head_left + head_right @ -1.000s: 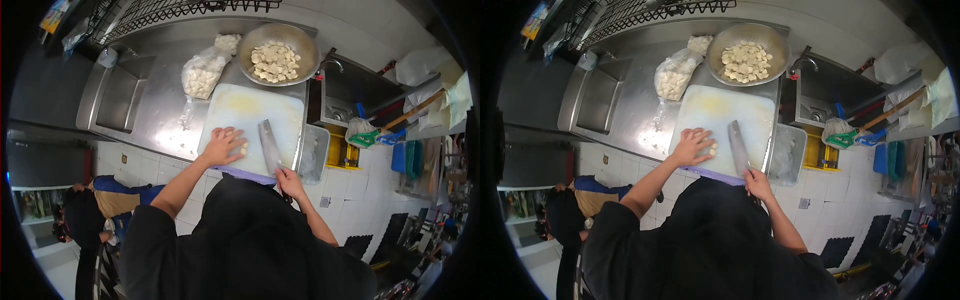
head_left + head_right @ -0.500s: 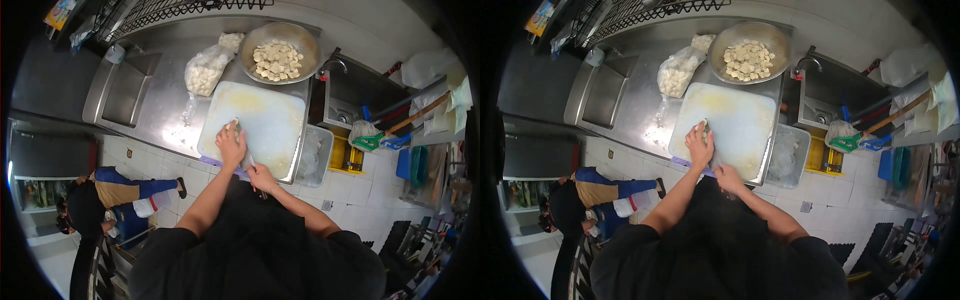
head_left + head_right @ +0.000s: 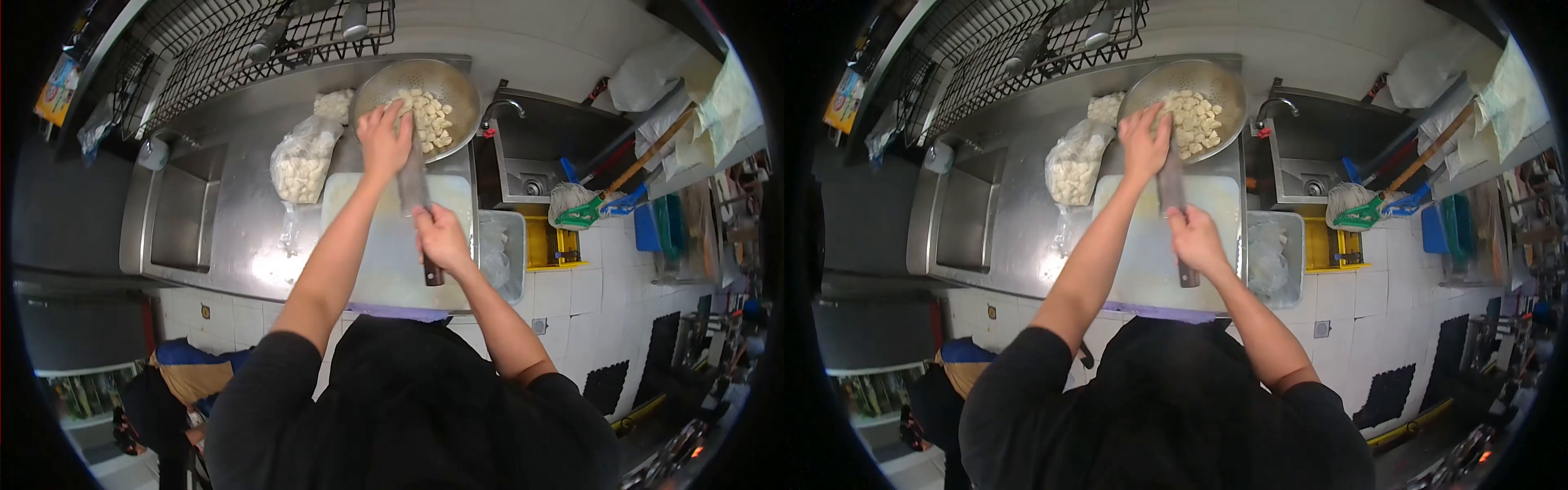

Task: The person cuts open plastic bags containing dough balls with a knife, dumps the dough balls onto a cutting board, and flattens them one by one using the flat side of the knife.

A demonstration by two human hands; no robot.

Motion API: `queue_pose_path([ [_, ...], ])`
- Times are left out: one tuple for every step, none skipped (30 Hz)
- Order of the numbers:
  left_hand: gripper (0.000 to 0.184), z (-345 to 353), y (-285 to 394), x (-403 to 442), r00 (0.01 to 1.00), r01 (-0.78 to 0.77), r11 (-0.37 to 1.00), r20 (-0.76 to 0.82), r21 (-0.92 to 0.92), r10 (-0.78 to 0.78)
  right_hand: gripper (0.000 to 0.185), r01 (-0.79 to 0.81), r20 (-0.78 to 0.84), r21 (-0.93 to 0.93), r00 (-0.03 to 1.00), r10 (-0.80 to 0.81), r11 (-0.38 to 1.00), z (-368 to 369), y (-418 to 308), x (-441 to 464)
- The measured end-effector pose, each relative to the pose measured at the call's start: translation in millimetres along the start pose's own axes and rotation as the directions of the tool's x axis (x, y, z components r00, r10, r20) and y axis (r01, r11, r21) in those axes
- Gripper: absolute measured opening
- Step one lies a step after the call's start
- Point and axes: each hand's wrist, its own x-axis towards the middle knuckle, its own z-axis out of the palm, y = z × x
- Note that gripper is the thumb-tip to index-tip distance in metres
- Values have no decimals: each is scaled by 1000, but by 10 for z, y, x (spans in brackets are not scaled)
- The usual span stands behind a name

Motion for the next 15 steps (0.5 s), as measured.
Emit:
queue_pose_path([
  [40,158,-110,275,991,66,998,119,4,-66,41,7,-20,6,1000,-7,1000,-24,2,-1],
  [40,304,-288,513,991,45,999,125,-13,-43,41,23,-46,-49,999,-26,999,-106,53,-40],
  [38,468,-525,721,982,116,990,137,78,-126,40,35,-76,-107,996,-43,994,-183,132,-98],
  [36,626,-761,923,967,185,969,145,167,-210,37,118,-129,-254,979,-155,960,-224,313,-200],
  [33,678,-1122,1177,991,100,994,88,39,-103,35,176,-170,-402,950,-262,899,-213,555,-337],
  [32,655,-1485,1412,1000,8,996,24,-90,-6,34,185,-197,-441,935,-296,878,-159,750,-484],
  [27,588,-1616,1600,986,167,973,-8,159,-168,33,189,-227,-484,916,-331,854,-90,927,-603],
  [27,458,-1728,1676,933,360,909,-76,208,-352,32,173,-262,-534,897,-356,828,39,1117,-703],
  [30,248,-1997,1667,987,13,946,148,323,-64,32,155,-287,-581,880,-379,799,171,1258,-750],
  [33,424,-2773,1803,932,-44,953,357,299,-69,32,121,-317,-580,877,-360,806,290,1341,-799],
  [37,687,-3369,1830,835,-94,957,546,273,-74,30,-7,-298,-677,917,-266,736,408,1409,-836],
  [37,615,-3268,1785,821,-99,961,567,259,-69,30,-120,-286,-760,944,-163,639,522,1466,-884],
  [44,330,-2956,1739,669,-217,921,736,323,-100,30,-145,-303,-753,942,-143,642,656,1489,-957],
  [55,117,-2650,1664,491,-344,870,858,353,-154,31,-206,-361,-726,926,-109,657,772,1496,-1015],
  [55,61,-2451,1555,483,-343,874,863,344,-150,32,-257,-413,-698,907,-83,668,844,1493,-1034],
])
